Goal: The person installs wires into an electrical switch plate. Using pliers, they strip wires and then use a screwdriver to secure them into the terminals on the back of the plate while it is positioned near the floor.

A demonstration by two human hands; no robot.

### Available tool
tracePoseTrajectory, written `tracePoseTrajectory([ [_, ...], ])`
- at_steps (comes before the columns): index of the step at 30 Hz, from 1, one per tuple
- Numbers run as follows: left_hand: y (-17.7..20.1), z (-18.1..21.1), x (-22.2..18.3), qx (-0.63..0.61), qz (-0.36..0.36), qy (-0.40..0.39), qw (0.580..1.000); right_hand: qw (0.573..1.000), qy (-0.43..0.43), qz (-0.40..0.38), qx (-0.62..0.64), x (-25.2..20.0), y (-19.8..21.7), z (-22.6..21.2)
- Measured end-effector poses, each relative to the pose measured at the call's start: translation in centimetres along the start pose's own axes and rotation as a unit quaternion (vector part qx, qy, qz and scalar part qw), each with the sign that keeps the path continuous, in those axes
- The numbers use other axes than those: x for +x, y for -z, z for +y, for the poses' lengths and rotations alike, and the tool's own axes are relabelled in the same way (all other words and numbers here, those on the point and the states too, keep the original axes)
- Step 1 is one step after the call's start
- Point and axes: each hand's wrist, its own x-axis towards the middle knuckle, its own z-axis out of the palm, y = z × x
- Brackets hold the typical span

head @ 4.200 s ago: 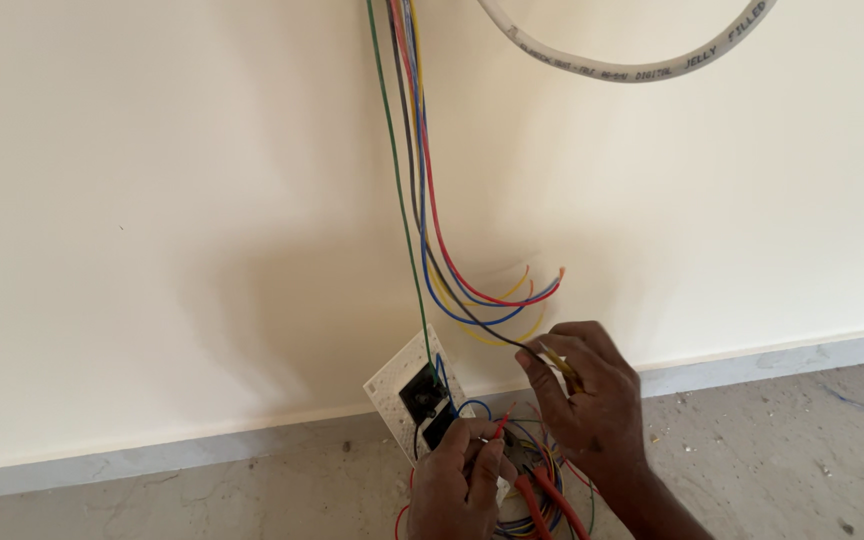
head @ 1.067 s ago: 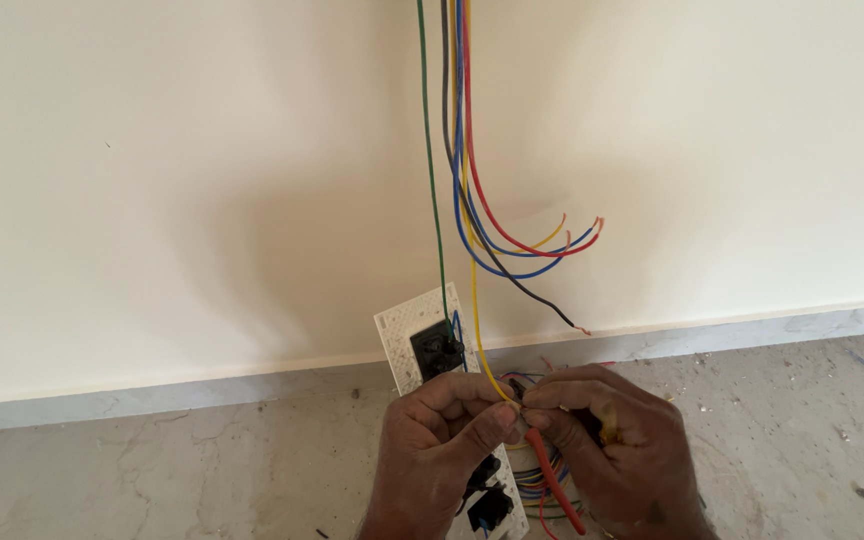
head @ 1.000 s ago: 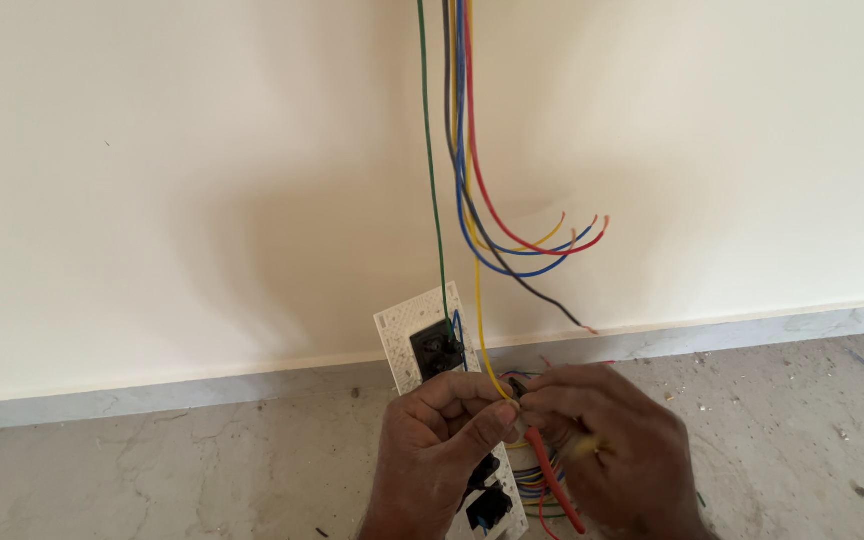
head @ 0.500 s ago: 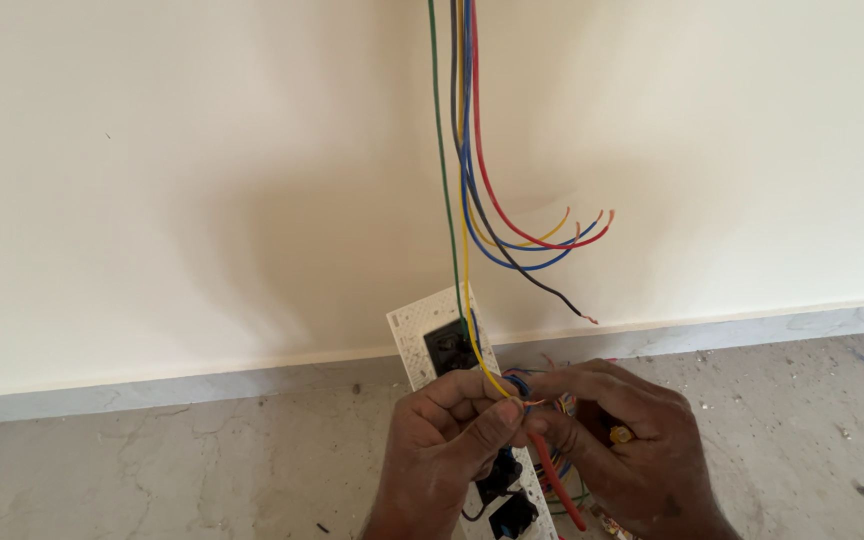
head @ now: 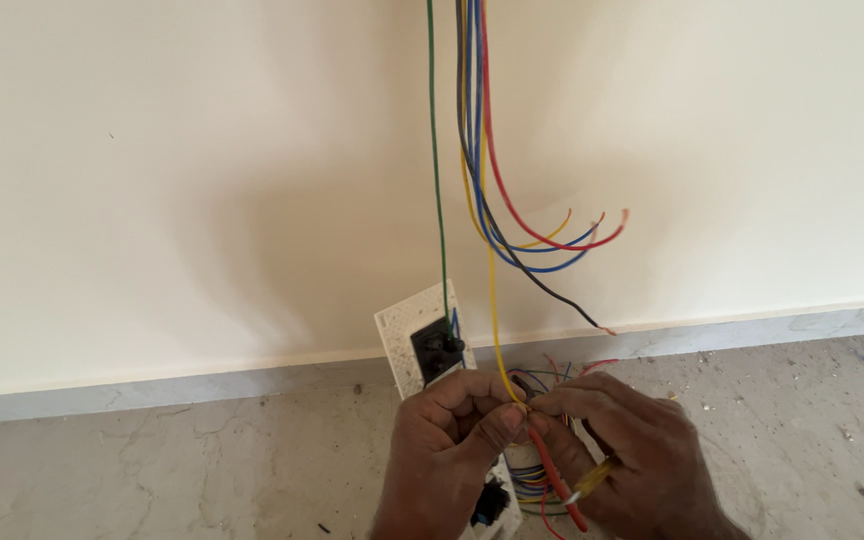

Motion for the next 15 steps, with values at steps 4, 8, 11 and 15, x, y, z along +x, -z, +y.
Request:
tracePoseTrajectory([
  [4,-0.4,0.1,0.0,0.051,0.018,-0.009,0.999,0.998,-0.04,-0.049,-0.023,0.1,0.5,0.3],
  [8,-0.5,0.1,-0.1,0.097,0.026,-0.027,0.995,0.987,-0.103,-0.063,0.107,-1.0,0.1,1.7],
  [11,-0.7,0.0,-0.1,0.099,0.022,-0.055,0.993,0.8,-0.484,-0.163,0.315,-0.7,0.0,3.9],
  [15,-1.0,-0.2,-0.4,0.148,0.003,-0.147,0.978,0.753,-0.483,-0.175,0.411,-1.5,0.3,4.6],
])
